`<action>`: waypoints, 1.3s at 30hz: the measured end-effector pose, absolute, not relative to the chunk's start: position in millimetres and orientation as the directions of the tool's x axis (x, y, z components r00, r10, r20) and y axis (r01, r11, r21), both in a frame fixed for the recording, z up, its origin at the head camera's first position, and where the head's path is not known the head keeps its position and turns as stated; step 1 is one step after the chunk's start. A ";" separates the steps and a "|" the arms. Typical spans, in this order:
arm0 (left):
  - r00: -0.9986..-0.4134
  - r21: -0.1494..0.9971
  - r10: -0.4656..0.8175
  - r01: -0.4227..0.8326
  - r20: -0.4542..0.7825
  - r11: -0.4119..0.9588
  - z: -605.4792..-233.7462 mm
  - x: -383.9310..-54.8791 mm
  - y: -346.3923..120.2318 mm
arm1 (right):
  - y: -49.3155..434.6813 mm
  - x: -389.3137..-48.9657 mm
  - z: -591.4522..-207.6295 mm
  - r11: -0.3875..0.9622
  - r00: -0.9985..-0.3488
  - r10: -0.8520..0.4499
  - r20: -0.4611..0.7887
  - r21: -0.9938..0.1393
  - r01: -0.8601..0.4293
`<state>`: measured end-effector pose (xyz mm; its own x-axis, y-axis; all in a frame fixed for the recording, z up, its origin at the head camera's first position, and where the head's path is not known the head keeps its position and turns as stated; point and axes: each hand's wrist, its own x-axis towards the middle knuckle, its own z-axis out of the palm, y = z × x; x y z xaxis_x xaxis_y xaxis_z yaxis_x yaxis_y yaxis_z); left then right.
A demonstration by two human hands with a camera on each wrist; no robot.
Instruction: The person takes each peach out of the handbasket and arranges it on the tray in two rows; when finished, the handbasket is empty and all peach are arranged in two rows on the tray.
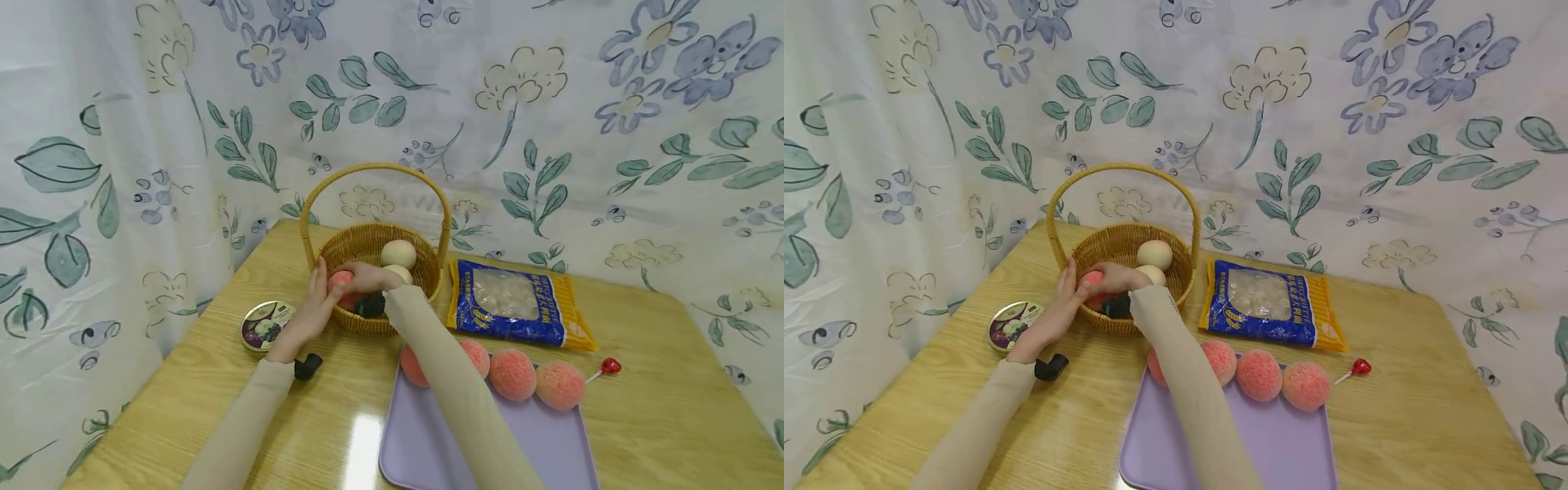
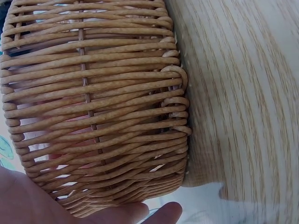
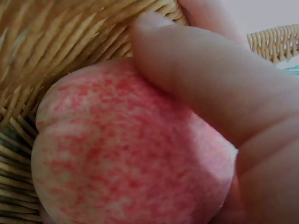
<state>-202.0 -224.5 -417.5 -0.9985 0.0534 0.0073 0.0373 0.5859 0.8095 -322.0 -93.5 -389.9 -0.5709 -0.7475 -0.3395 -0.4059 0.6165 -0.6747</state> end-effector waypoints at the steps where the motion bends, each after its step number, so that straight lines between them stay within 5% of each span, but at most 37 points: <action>1: -0.998 0.806 0.056 0.040 0.009 0.590 -416.9 -202.5 -223.4 | -91.7 -321.7 -389.1 0.612 -0.578 -0.747 -0.329 -0.679 -0.404; 10: -0.998 0.822 0.059 0.018 -0.019 0.569 -416.8 -206.5 -221.8 | -60.2 -312.7 -366.3 0.500 -0.719 -0.673 -0.172 -0.823 -0.270; 16: -0.998 0.816 0.057 0.028 -0.006 0.578 -411.6 -206.1 -230.6 | -26.0 -301.4 -340.3 0.435 -0.779 -0.626 -0.039 -0.846 -0.307; 39: -0.996 0.801 0.089 0.036 -0.022 0.598 -413.9 -207.8 -225.8 | 81.7 -199.6 -353.2 0.329 -0.703 -0.711 -0.010 -0.888 -0.321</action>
<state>-207.8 -225.8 -413.9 -0.9958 0.0894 -0.0220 0.0359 0.5979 0.8007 -199.6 81.7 -353.2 -0.7026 -0.7115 -0.0097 -0.3207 0.3288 -0.8883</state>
